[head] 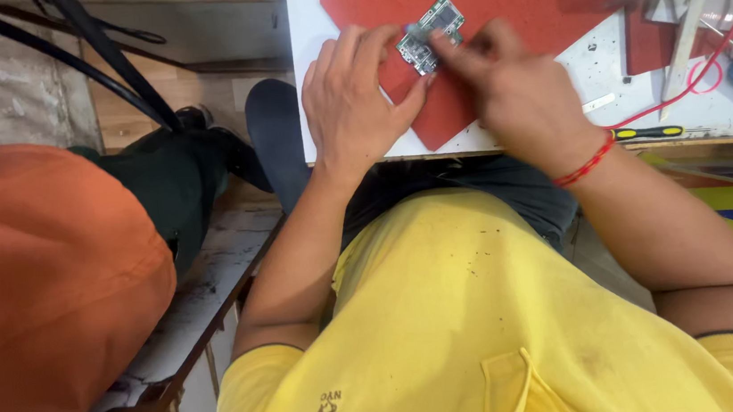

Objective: The person sits on the floor and repeatedly rubs a small green circuit board with a small abrasive pad. They hold the board with the left hand and scrub its surface with the right hand, occasionally flipping it over to treat the other side. The board is placed on a red mat on a low table.

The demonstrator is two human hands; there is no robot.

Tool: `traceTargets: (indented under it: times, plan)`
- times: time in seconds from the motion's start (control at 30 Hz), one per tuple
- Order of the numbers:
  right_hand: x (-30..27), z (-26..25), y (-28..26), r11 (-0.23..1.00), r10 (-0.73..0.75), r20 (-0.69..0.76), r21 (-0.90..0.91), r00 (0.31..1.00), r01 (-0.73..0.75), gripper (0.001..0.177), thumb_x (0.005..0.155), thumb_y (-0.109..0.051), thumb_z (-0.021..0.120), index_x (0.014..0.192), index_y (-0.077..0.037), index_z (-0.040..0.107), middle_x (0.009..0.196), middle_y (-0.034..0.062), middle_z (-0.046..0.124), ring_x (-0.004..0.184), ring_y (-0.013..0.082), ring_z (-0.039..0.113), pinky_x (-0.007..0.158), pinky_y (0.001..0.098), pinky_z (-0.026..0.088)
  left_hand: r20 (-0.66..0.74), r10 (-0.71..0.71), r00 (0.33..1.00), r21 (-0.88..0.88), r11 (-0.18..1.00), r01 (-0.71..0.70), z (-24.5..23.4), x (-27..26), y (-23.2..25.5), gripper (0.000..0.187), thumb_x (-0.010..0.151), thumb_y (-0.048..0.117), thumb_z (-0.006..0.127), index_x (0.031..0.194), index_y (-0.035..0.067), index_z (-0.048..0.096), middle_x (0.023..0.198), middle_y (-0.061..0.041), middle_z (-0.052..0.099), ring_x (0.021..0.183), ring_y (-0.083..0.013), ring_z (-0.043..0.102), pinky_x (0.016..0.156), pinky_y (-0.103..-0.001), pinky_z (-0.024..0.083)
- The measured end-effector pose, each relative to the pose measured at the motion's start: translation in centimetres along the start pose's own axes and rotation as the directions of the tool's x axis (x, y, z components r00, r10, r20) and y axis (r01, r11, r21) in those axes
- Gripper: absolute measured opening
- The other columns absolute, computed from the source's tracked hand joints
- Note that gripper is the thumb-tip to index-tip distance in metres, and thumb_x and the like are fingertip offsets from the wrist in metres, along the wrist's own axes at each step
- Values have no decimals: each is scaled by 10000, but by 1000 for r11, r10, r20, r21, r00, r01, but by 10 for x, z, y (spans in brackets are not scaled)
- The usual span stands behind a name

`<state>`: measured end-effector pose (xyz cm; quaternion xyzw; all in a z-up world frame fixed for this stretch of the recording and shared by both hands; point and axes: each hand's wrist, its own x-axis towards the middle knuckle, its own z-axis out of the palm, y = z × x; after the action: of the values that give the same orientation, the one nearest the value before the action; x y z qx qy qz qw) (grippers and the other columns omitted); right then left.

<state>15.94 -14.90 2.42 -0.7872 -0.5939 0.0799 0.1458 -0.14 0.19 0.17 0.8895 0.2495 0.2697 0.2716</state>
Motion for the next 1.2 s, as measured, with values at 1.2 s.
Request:
traceTargets:
  times: [1.2]
  plan:
    - [0,-10,-12,1000,1,79,-23,997,1,606,902,44,556,1493,-80,603,1114,196,604,808,396,652,667,488,540,-35,-4,999,-6,1000,3,2,-7,2,417,752,331,921,1060,119,735,969,-3,578,903,-223,574,774,-395,438]
